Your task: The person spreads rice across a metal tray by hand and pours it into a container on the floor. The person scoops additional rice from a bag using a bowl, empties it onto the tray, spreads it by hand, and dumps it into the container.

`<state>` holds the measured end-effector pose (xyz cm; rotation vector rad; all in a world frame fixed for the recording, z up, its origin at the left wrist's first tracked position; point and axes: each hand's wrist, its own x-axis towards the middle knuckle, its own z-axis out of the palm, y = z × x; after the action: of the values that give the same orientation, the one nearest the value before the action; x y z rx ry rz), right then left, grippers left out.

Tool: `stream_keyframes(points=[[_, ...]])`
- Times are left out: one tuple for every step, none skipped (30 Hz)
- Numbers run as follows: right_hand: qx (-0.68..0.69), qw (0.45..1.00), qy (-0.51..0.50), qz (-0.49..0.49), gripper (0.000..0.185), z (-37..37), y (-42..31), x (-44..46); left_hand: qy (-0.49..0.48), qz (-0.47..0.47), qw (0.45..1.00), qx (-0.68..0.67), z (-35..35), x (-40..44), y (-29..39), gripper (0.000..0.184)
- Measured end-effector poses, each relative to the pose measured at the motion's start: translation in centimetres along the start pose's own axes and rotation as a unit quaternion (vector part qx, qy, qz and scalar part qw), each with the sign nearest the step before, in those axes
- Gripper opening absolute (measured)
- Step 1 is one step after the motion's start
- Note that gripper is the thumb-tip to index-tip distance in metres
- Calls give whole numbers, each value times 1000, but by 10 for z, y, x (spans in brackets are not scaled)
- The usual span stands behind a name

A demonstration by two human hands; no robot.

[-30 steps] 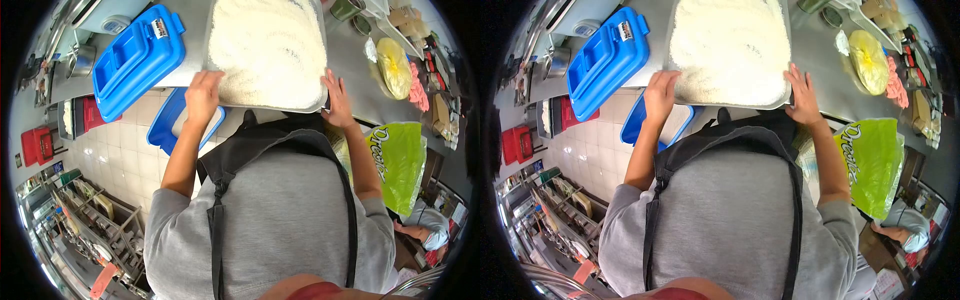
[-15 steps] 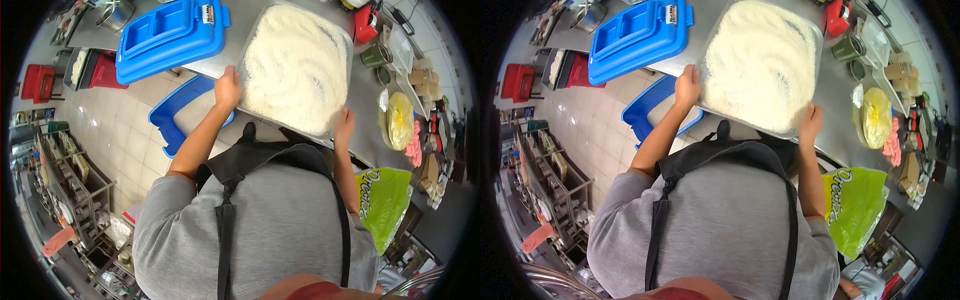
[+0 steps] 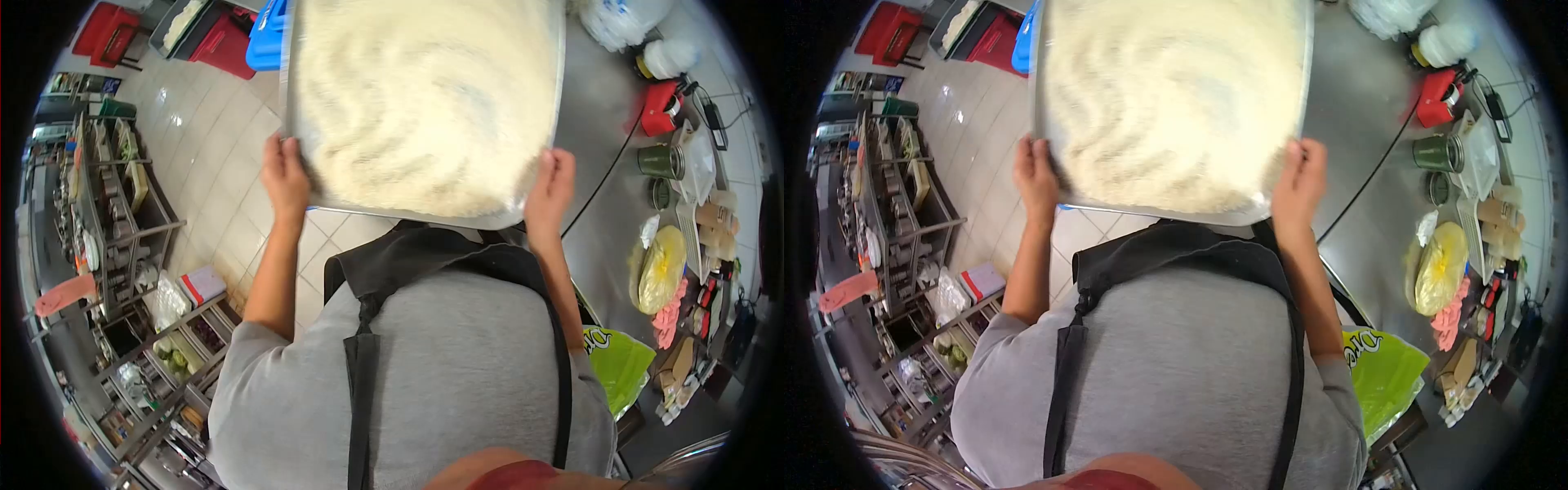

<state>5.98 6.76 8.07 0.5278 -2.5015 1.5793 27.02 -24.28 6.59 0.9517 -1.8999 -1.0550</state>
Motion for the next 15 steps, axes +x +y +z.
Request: stream_keyframes(points=[[46,998,-30,-11,20,19,-11,2,22,-10,999,25,-26,-1,-3,18],[73,996,-51,-31,20,42,-12,4,43,12,998,46,-51,-3,-9,19],[102,991,-71,-50,20,65,-14,3,62,34,995,68,-76,-6,-14,19],[114,987,-108,-42,20,81,-28,-1,88,22,991,102,-100,-14,-14,19],[125,981,-145,-34,19,98,-43,-6,113,11,984,135,-123,-24,-14,20],[148,973,-164,-59,18,116,-51,-12,135,2,978,156,-144,-35,-13,20],[170,965,-184,-82,18,133,-57,-19,156,-7,972,178,-164,-47,-14,21],[187,956,-208,-85,17,151,-60,-31,154,-31,967,199,-187,-62,-15,22],[203,947,-232,-87,17,166,-62,-44,152,-55,962,220,-210,-77,-18,22],[204,938,-267,-81,19,177,-64,-57,183,-56,954,233,-231,-93,-32,23],[191,926,-318,-62,20,184,-64,-69,182,-67,952,239,-240,-108,-28,22],[191,919,-340,-62,21,194,-56,-84,183,-93,946,251,-251,-124,-31,22],[189,911,-360,-63,21,202,-51,-96,184,-119,940,262,-257,-137,-35,22],[190,909,-365,-63,21,206,-42,-104,186,-123,938,264,-258,-151,-43,22],[173,900,-398,-47,21,207,-37,-110,176,-149,941,249,-252,-163,-46,22]])
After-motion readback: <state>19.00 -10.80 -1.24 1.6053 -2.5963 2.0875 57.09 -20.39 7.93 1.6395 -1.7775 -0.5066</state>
